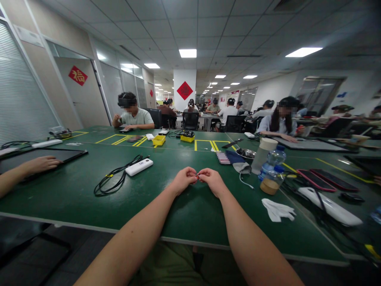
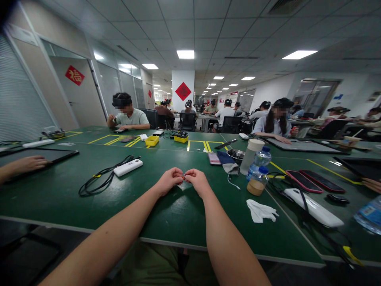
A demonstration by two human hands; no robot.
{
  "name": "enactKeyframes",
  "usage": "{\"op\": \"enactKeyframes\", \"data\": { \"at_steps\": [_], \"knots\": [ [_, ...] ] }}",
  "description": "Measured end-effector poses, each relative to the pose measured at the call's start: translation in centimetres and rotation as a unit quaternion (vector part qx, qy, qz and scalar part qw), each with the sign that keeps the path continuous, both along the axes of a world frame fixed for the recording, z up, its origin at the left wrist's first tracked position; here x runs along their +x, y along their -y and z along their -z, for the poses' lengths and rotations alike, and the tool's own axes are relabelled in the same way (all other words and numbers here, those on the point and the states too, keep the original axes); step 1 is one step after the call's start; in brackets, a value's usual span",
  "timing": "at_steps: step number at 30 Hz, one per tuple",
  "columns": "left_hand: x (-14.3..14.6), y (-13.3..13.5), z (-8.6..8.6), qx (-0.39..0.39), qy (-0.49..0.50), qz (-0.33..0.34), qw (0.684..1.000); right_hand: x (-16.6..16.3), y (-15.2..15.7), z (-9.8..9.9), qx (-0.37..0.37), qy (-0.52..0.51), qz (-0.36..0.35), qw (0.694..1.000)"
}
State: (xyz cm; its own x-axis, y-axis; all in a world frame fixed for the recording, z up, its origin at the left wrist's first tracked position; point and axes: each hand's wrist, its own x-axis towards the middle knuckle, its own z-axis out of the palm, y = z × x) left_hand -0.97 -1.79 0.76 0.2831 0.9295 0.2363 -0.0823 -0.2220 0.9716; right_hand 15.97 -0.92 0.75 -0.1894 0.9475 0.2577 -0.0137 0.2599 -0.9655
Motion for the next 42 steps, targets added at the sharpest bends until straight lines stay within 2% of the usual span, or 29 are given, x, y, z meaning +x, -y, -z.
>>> {"op": "enactKeyframes", "data": {
  "at_steps": [5, 11, 16, 28, 36, 42],
  "knots": [
    [0.22, 0.16, 0.06, 0.015, -0.043, 0.001, 0.999, 0.08, -0.05, -0.03, -0.007, 0.007, 0.016, 1.0],
    [0.1, -0.03, 0.03, -0.038, 0.008, 0.026, 0.999, -0.09, 0.04, -0.21, 0.006, 0.0, 0.02, 1.0],
    [0.13, -0.04, 0.04, -0.077, 0.011, 0.037, 0.996, -0.19, 0.28, -0.52, 0.037, 0.017, 0.025, 0.999],
    [-0.35, -0.19, -0.2, -0.116, 0.054, 0.057, 0.99, -0.37, 0.86, -1.01, 0.022, 0.03, 0.007, 0.999],
    [-0.16, -0.29, 0.0, -0.121, 0.069, 0.053, 0.989, -0.37, 0.47, -0.42, 0.04, 0.025, 0.002, 0.999],
    [-0.49, -0.49, -0.22, -0.18, 0.14, 0.046, 0.973, -0.45, 0.83, -0.65, 0.045, 0.044, -0.011, 0.998]
  ]
}}
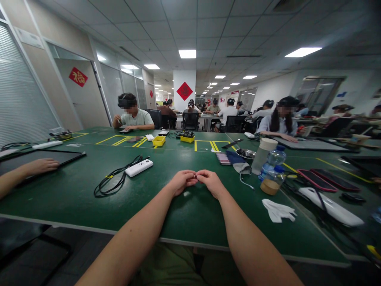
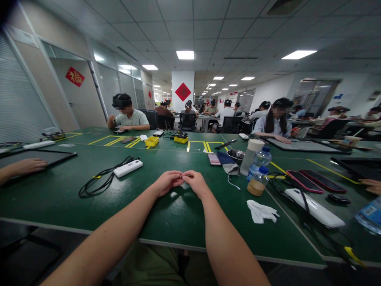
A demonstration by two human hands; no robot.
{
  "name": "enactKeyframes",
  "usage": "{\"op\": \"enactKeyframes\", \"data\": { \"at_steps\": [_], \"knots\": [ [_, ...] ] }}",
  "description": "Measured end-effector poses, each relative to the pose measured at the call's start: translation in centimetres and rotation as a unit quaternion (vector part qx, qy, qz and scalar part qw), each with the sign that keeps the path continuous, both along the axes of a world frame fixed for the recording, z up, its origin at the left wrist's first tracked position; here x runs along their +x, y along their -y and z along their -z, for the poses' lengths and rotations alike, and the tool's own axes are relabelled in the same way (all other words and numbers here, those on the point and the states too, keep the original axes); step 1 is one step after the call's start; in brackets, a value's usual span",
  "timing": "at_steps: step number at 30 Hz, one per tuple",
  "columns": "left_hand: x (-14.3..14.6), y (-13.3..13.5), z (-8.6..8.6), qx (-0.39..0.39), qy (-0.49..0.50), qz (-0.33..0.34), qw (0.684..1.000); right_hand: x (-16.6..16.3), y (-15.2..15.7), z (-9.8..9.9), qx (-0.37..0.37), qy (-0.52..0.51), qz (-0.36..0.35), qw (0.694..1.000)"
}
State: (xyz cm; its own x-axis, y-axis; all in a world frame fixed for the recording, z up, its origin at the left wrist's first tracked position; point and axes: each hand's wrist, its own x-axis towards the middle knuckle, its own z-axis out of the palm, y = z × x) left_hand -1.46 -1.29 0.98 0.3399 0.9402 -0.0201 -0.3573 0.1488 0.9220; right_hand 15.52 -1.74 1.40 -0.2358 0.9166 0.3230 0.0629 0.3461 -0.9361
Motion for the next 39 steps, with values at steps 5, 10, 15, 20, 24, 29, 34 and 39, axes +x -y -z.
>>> {"op": "enactKeyframes", "data": {
  "at_steps": [5, 10, 15, 20, 24, 29, 34, 39],
  "knots": [
    [0.1, -0.3, 0.1, -0.038, 0.049, -0.039, 0.997, -0.2, 0.4, -0.6, -0.026, -0.038, -0.047, 0.998],
    [-0.7, -1.0, 0.0, -0.074, 0.115, -0.141, 0.981, 0.0, 0.3, -0.8, -0.054, -0.051, 0.001, 0.997],
    [-1.9, -1.6, 0.0, -0.086, 0.101, -0.165, 0.977, 0.0, 0.3, -0.7, -0.047, -0.018, 0.002, 0.999],
    [-2.1, -1.6, 0.0, -0.069, 0.128, -0.155, 0.977, 0.0, 0.2, -0.3, -0.036, -0.005, -0.009, 0.999],
    [-2.3, -1.7, -0.5, -0.087, 0.188, -0.167, 0.964, -0.1, 0.1, -0.2, -0.045, -0.003, -0.019, 0.999],
    [-2.6, -1.7, -0.8, -0.115, 0.244, -0.165, 0.948, -0.1, 0.0, 0.1, -0.035, 0.022, -0.029, 0.999],
    [-2.6, -1.5, -0.7, -0.162, 0.24, -0.101, 0.952, 0.0, -0.2, 0.4, -0.033, 0.056, -0.04, 0.997],
    [-2.7, -1.5, -0.6, -0.145, 0.23, -0.097, 0.957, 0.0, -0.4, 0.7, -0.028, 0.061, -0.046, 0.997]
  ]
}}
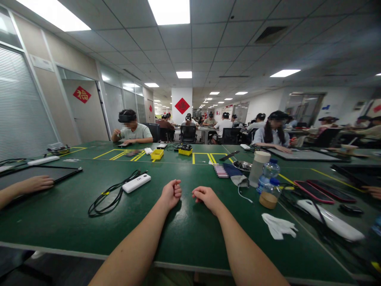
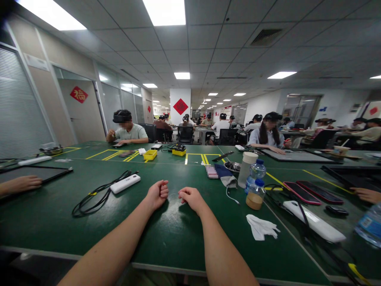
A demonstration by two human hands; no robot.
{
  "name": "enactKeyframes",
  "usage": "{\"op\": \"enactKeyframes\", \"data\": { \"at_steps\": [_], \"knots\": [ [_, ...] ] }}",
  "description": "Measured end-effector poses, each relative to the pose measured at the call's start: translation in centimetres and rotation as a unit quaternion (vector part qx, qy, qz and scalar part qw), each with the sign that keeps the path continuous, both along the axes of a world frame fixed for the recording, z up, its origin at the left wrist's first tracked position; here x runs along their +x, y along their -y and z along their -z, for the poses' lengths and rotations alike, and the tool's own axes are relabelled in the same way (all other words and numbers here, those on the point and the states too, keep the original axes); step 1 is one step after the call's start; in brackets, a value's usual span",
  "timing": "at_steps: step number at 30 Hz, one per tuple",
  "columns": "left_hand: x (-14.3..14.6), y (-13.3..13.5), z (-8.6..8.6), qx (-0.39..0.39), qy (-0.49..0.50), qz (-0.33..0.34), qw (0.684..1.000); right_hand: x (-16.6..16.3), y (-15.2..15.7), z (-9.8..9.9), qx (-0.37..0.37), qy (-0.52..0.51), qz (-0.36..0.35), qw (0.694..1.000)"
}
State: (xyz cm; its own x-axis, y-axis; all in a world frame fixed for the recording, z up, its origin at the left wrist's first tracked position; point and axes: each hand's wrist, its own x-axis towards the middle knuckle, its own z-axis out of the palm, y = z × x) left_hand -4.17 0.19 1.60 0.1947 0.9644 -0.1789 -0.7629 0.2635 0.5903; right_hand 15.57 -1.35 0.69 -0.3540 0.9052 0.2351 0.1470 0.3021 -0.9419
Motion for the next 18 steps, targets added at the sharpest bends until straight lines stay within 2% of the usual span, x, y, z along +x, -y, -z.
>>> {"op": "enactKeyframes", "data": {
  "at_steps": [6, 9, 11, 14, 18],
  "knots": [
    [-0.1, -0.3, 0.4, -0.001, -0.055, -0.063, 0.997, 0.0, 0.2, -0.1, -0.008, -0.002, -0.006, 1.0],
    [-0.3, -0.6, 0.7, 0.034, -0.215, -0.094, 0.971, 0.0, 0.2, -0.2, -0.011, -0.002, -0.007, 1.0],
    [-0.9, -1.0, 0.9, 0.086, -0.381, -0.105, 0.915, -0.1, 0.2, -0.2, -0.015, -0.002, -0.006, 1.0],
    [-2.5, -1.9, 1.0, 0.128, -0.577, -0.091, 0.801, -0.1, 0.1, -0.1, -0.017, 0.001, -0.01, 1.0],
    [-5.4, -2.9, 0.3, 0.155, -0.775, -0.045, 0.61, -0.1, 0.1, -0.1, -0.011, 0.01, -0.014, 1.0]
  ]
}}
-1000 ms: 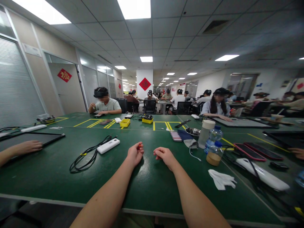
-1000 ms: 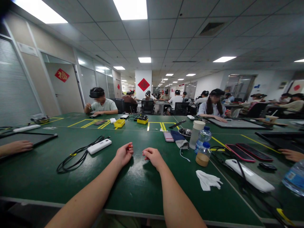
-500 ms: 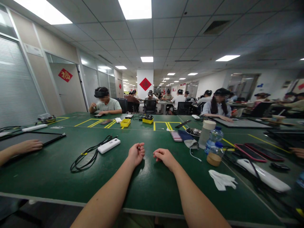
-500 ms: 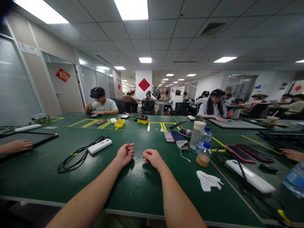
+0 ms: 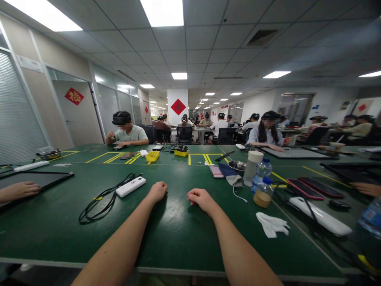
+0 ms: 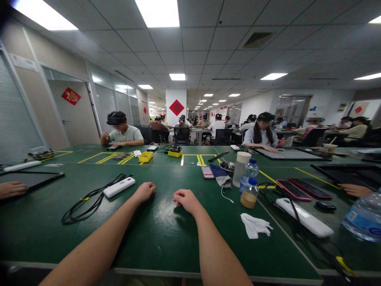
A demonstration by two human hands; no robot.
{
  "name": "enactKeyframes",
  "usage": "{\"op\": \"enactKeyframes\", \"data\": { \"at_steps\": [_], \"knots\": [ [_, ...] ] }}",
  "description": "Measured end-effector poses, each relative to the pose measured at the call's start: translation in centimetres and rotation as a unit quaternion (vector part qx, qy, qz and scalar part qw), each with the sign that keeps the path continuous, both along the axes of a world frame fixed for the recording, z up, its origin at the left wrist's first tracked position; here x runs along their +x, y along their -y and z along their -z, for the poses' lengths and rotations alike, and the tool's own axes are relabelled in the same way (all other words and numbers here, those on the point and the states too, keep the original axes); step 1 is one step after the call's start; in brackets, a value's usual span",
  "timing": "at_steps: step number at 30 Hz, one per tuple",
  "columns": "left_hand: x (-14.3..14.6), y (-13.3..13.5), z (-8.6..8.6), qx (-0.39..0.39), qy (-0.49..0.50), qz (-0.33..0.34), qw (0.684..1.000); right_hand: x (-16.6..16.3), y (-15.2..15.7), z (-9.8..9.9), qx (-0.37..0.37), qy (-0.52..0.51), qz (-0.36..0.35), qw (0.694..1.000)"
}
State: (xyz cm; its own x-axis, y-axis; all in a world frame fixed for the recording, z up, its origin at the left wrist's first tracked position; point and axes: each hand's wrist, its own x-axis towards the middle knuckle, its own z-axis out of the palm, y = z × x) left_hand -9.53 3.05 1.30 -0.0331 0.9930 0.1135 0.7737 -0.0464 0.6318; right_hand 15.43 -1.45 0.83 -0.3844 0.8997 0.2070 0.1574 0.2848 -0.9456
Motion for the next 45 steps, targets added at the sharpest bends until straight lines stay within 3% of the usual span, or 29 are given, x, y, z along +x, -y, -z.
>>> {"op": "enactKeyframes", "data": {
  "at_steps": [8, 12, 15, 18, 22, 24, 27, 33, 36, 41, 45],
  "knots": [
    [-5.5, 1.3, -2.7, -0.06, -0.17, 0.061, 0.982, -0.1, 0.0, -0.2, 0.01, 0.021, -0.01, 1.0],
    [-8.1, 2.1, -3.6, -0.058, -0.231, 0.055, 0.97, -0.1, -0.1, -0.1, 0.008, 0.026, -0.017, 0.999],
    [-8.4, 2.3, -2.8, -0.046, -0.212, 0.06, 0.974, -0.1, -0.1, -0.2, -0.003, 0.03, -0.019, 0.999],
    [-6.7, 2.3, -0.9, 0.0, -0.196, 0.074, 0.978, 0.0, 0.1, -0.4, -0.002, 0.033, -0.017, 0.999],
    [-3.1, 1.6, 1.1, 0.066, -0.277, -0.01, 0.958, 0.0, 0.2, -0.4, 0.0, 0.032, -0.018, 0.999],
    [-1.8, 1.0, 1.3, 0.084, -0.289, -0.015, 0.953, 0.0, 0.2, -0.4, -0.001, 0.031, -0.017, 0.999],
    [-1.2, -0.2, 0.8, 0.075, -0.291, 0.034, 0.953, 0.0, 0.1, -0.3, -0.007, 0.033, -0.011, 0.999],
    [-3.2, -1.7, 0.5, 0.091, -0.277, 0.039, 0.956, 0.0, 0.0, -0.1, -0.014, 0.021, -0.007, 1.0],
    [-4.7, -1.6, 0.6, 0.091, -0.256, 0.091, 0.958, -0.1, -0.1, 0.2, -0.017, 0.02, -0.005, 1.0],
    [-7.5, 1.0, 0.2, 0.073, -0.198, 0.151, 0.966, -0.1, -0.3, 0.3, -0.012, 0.024, -0.006, 1.0],
    [-11.4, 4.6, 0.1, 0.068, -0.18, 0.12, 0.974, -0.1, -0.1, 0.1, -0.007, 0.028, -0.005, 1.0]
  ]
}}
